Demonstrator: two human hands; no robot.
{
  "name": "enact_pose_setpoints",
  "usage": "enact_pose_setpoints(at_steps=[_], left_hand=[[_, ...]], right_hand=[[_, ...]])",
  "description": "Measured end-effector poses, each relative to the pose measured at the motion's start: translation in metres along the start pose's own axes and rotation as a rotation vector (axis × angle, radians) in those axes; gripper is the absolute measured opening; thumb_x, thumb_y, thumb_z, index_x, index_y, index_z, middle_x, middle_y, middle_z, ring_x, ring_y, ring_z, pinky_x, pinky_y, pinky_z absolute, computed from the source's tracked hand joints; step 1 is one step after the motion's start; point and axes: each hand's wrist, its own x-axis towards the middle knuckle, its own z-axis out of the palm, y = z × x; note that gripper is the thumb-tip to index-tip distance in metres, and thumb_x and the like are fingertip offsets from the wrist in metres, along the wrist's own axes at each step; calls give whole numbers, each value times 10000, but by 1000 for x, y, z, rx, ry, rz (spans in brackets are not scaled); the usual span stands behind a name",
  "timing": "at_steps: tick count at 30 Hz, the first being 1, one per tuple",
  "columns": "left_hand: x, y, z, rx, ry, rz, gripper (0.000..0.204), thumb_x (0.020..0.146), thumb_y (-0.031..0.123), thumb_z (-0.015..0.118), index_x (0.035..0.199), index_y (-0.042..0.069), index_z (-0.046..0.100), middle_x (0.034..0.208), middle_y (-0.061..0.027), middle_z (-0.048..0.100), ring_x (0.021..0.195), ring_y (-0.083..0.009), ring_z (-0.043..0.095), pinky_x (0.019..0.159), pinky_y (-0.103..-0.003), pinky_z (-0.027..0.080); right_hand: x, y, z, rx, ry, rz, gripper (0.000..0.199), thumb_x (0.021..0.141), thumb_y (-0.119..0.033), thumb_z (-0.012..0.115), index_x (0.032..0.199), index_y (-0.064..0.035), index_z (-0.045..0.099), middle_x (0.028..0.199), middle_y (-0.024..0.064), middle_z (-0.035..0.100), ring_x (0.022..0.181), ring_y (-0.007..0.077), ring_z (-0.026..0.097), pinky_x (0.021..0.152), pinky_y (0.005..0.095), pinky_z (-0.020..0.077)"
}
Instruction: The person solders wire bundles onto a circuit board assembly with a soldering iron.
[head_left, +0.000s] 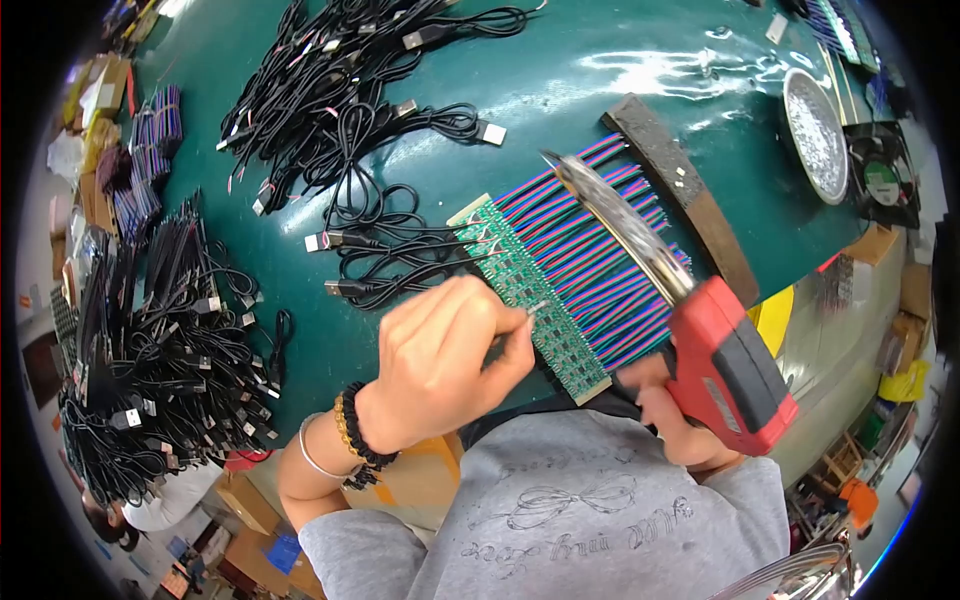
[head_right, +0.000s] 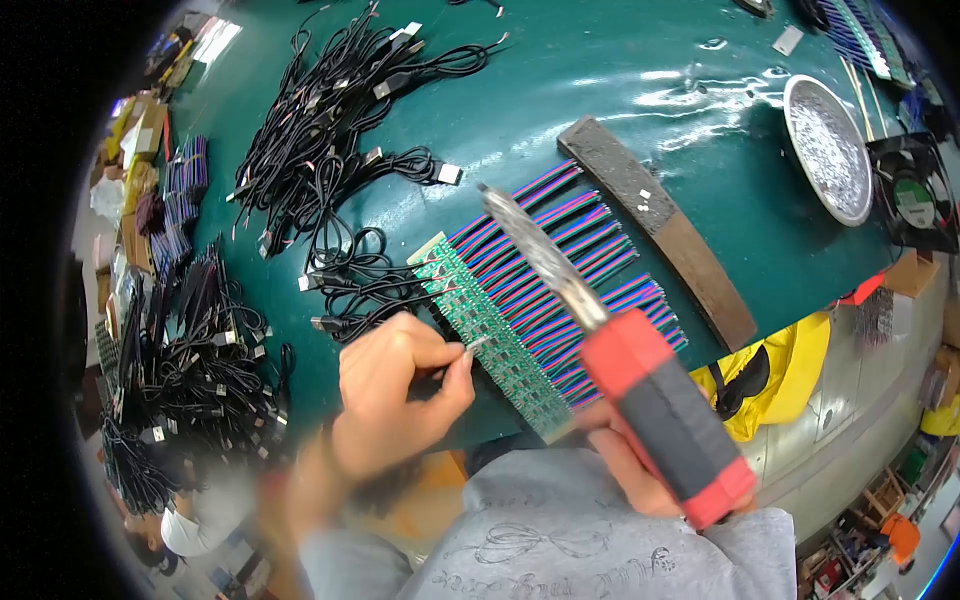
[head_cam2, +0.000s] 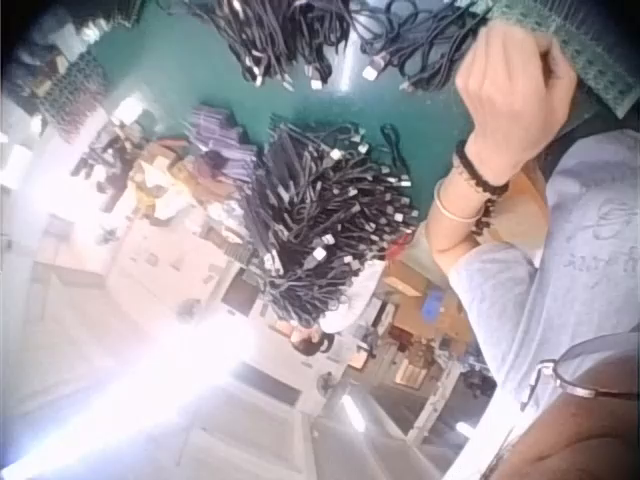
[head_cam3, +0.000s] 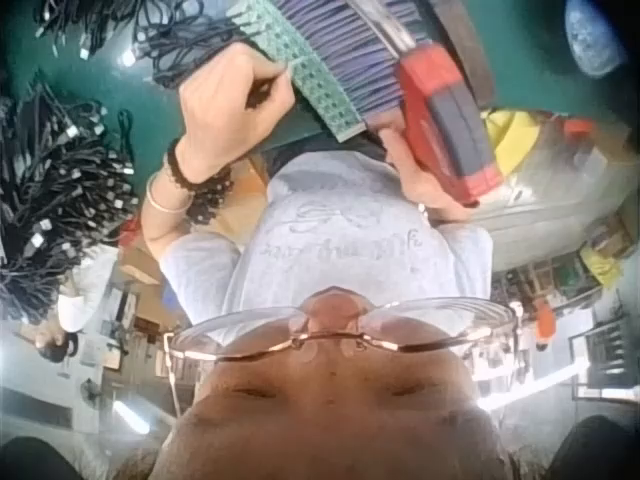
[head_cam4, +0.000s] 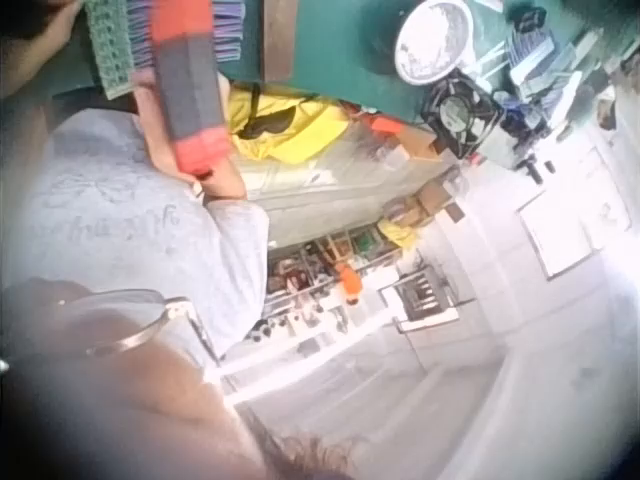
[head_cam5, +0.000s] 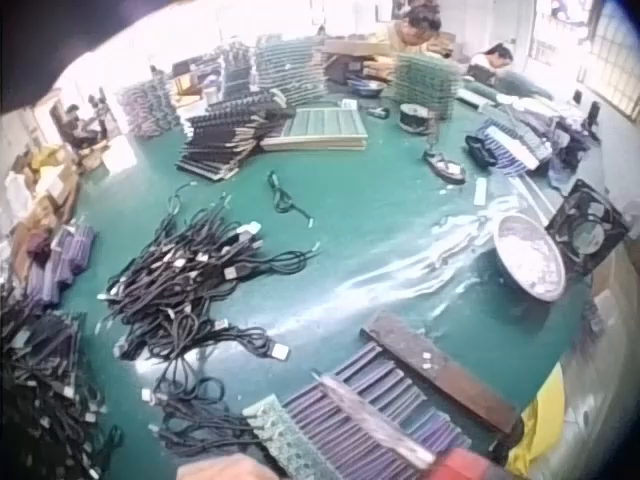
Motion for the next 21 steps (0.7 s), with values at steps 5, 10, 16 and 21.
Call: enact_pose_setpoints(at_steps=[5, 10, 16, 21], left_hand=[[-3, 12, 4, -91, 16, 76, 223, 637, -37, 741, 760, 25, 565, 629, -56, 508, 501, -209, 522, 443, -306, 404], [-4, 13, 5, -66, 40, 141, 225, 640, -41, 743, 757, 11, 558, 625, -55, 500, 493, -200, 514, 434, -301, 394], [-6, 14, 5, -17, 73, 149, 222, 654, -31, 745, 748, 23, 551, 624, -60, 498, 495, -203, 518, 434, -309, 394], [4, 1, -10, 159, 21, -99, 160, 721, 1, 729, 763, 33, 578, 654, -66, 553, 545, -221, 567, 491, -324, 443]], right_hand=[[11, -4, 15, 433, -56, 48, 439, 770, -23, 726, 1188, 16, 599, 1073, 94, 662, 897, 148, 653, 781, 272, 514], [6, 17, 34, 424, 70, -192, 571, 785, -46, 756, 1278, 78, 495, 1118, 163, 648, 970, 183, 653, 839, 305, 523], [3, 8, 29, 293, -20, -156, 590, 789, -38, 758, 1284, 95, 467, 1166, 192, 622, 1000, 205, 650, 855, 324, 524], [2, 0, 9, 13, -125, -177, 603, 715, 15, 761, 1264, 48, 515, 1159, 149, 647, 880, 125, 654, 764, 264, 523]])
